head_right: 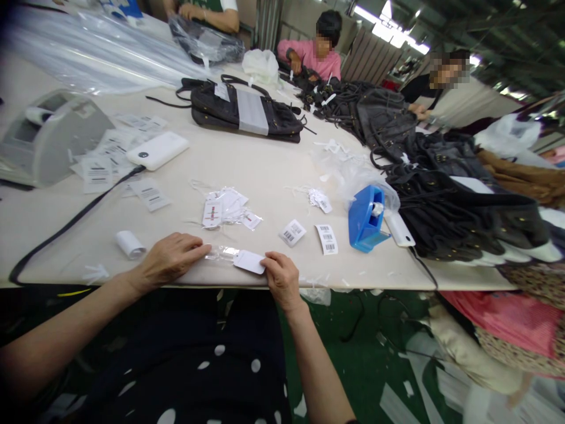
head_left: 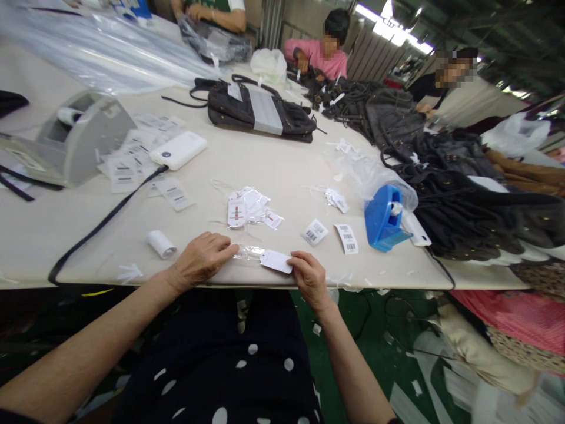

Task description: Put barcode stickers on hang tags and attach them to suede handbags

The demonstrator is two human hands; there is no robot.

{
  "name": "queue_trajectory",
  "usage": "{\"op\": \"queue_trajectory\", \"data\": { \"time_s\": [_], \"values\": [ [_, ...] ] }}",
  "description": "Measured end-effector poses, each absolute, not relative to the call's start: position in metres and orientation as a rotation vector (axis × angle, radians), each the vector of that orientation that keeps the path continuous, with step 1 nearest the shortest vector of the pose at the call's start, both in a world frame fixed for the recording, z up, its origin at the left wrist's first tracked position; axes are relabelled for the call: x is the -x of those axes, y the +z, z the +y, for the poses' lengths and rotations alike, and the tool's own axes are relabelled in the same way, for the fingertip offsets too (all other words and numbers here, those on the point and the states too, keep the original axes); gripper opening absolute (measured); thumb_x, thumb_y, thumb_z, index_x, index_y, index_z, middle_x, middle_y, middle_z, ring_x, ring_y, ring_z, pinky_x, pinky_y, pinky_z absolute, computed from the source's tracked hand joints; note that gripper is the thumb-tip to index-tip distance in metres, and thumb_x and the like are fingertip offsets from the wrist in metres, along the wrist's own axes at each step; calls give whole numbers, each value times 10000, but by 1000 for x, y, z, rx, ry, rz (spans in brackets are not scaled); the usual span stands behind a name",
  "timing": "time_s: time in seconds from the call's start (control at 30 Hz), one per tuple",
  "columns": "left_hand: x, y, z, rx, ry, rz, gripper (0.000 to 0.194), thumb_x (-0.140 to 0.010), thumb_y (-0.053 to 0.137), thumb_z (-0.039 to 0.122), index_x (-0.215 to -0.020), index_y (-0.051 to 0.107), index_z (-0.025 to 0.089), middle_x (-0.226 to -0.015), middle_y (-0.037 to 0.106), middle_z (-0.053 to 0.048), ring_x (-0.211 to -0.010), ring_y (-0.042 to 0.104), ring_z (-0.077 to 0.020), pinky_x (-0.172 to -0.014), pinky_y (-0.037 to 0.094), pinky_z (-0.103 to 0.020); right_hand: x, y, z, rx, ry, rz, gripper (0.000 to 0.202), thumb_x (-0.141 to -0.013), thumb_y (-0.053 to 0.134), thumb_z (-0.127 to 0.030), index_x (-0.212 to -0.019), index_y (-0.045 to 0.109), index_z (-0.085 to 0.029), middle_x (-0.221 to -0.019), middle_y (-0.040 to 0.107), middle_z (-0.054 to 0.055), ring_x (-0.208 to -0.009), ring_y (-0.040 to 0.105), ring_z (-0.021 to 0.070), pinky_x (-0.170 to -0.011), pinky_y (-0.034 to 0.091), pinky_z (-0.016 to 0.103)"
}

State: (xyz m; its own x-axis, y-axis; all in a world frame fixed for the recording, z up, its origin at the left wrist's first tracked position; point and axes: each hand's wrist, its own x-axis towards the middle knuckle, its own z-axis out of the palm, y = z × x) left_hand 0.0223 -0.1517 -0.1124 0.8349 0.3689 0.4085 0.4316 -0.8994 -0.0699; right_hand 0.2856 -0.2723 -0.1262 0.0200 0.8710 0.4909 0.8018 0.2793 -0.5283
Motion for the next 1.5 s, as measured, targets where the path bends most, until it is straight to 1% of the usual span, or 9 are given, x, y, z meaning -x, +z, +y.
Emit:
{"op": "queue_trajectory", "data": {
  "time_s": [0.3, 0.43, 0.63, 0.87, 1.0, 1.07, 1.2, 1.37, 1.5],
  "values": [
    [-22, -107, -150, 3005, -362, -710, 335, -772, 373, 60, -959, 622, 182, -937, 600, -103, -840, 535, -210, -703, 414, -320, -288, -125, -271, 1566, 81, -1757, 269, -802, 401, -90, -890, 628, -205, -983, 601, 81, -935, 554, 178, -818, 462, 338],
    [-19, -102, -151, 3089, -354, -814, 421, -740, 359, 46, -1059, 592, 189, -1037, 599, -101, -924, 537, -225, -749, 403, -334, -292, -114, -267, 1777, 24, -1214, 167, -801, 457, -219, -917, 572, -183, -872, 566, 56, -775, 548, 158, -687, 463, 295],
    [-17, -96, -155, 3107, -316, -914, 485, -753, 308, 23, -1171, 521, 146, -1047, 627, -96, -906, 570, -200, -744, 385, -325, -317, -112, -240, 1833, 394, -686, 351, -674, 598, -357, -942, 472, -169, -840, 572, 19, -589, 531, 117, -574, 445, 258],
    [-24, -77, -166, 2831, -753, -1108, 382, -786, 390, 102, -1126, 553, 163, -1177, 574, -120, -1104, 476, -292, -873, 340, -463, -302, -102, -242, 1551, 519, -854, 329, -695, 616, -302, -971, 501, -168, -779, 578, 3, -684, 539, 120, -681, 439, 271],
    [-47, -53, -179, 3084, -1123, -1474, 322, -801, 484, 310, -1088, 566, 188, -1106, 609, -78, -1025, 529, -231, -873, 417, -382, -278, -78, -262, 1458, 643, -1162, 228, -758, 583, -262, -976, 569, -195, -831, 580, 14, -769, 520, 134, -748, 431, 286],
    [-61, -44, -186, 3343, -1085, -1746, 321, -747, 549, 367, -997, 607, 174, -1004, 645, -57, -896, 579, -204, -784, 468, -324, -268, -70, -269, 1429, 674, -1233, 205, -769, 583, -250, -969, 581, -205, -808, 568, 6, -769, 515, 134, -748, 432, 281],
    [-83, -42, -203, 3706, -1001, -2084, 215, -699, 580, 317, -804, 644, 140, -772, 660, -17, -665, 577, -152, -633, 469, -259, -252, -65, -278, 1402, 696, -1273, 186, -787, 567, -234, -971, 577, -205, -807, 567, 9, -754, 524, 136, -725, 447, 277],
    [-89, -53, -214, 3760, -1434, -2217, 202, -712, 553, 257, -841, 650, 137, -780, 655, -15, -723, 588, -155, -702, 473, -270, -244, -57, -283, 1407, 649, -1466, 311, -791, 549, -189, -1099, 554, -229, -846, 554, 15, -772, 517, 136, -728, 454, 274],
    [-87, -49, -214, 3916, -1353, -2168, 180, -705, 560, 267, -783, 642, 126, -692, 610, -5, -636, 545, -130, -620, 463, -247, -242, -48, -286, 1488, 457, -1574, 330, -780, 569, -232, -1110, 588, -242, -993, 507, 69, -933, 508, 188, -811, 449, 336]
  ]
}}
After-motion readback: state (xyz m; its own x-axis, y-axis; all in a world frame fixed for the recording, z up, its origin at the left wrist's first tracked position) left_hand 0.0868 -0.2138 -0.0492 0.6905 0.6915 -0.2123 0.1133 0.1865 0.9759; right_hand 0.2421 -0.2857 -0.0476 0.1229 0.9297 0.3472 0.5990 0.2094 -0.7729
